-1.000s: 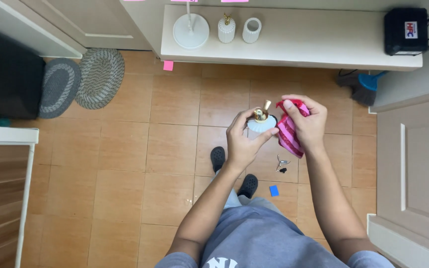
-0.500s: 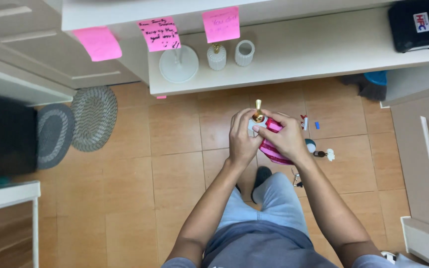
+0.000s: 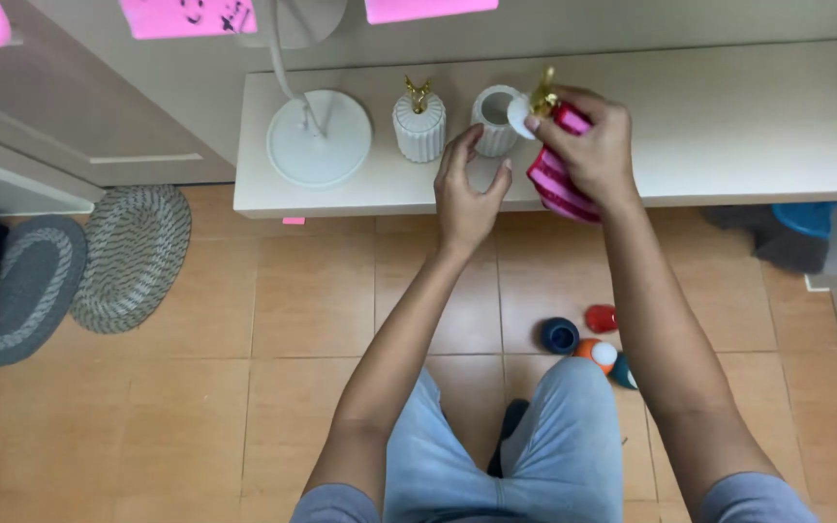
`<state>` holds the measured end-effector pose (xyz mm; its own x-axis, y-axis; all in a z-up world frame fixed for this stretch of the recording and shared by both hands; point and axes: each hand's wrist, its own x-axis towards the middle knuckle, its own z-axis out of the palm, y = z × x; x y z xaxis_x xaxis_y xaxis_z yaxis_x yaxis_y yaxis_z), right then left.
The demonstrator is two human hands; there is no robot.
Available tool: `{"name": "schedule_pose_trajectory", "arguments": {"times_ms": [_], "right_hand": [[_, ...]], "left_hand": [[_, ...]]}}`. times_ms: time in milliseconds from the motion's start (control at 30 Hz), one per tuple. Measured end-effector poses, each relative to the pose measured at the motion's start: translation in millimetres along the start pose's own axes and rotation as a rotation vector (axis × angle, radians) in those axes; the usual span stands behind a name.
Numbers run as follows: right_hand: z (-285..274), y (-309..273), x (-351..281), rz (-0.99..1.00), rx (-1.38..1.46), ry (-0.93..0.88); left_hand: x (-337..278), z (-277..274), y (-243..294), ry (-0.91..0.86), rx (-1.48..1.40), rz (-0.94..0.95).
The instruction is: Cleaning decorative items with a cloth and arranging them on a shelf.
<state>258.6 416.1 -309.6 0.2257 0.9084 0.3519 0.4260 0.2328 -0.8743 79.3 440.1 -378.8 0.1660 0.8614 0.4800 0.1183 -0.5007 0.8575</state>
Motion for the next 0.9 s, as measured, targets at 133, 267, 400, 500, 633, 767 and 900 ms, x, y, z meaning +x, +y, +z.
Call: {"name": "schedule_pose_trajectory", "arguments": {"times_ms": [133,267,400,500,633,767,900], "right_hand": [[17.1,41.3,45.9,-0.017,-0.135,-0.005],[29.9,68.4,59.5,-0.146,-0.278,-0.078],[38.4,83.0,58.5,-0.172,-0.259,-0.087],[35.0,82.6,55.3,-0.174,-0.229,-0.117],[33.6,73.1,52.1,-0.118,-0.303,-0.107],[34.6,61.5,52.3,-0.042,-0.318,-0.116],[33.9,63.9,55.1,-0.063,-0.366,-0.133]], "left_hand": [[13.6,40.4,-59.7,0.111,0.088,0.076],[34.9,63.3,-104.5,0.123,0.155,0.160],[48.9,74.1,-126.9,0.049,0.116,0.108],[47.2,72.4,-126.3,-0.011,0.103,0.051],[50.3,69.3,-121.4,-0.033,0.075,0.050],[48.0,67.0,-116.4,-0.016,0.067,0.090],[47.3,64.7,-107.4,-0.026,0.054,0.079]]}}
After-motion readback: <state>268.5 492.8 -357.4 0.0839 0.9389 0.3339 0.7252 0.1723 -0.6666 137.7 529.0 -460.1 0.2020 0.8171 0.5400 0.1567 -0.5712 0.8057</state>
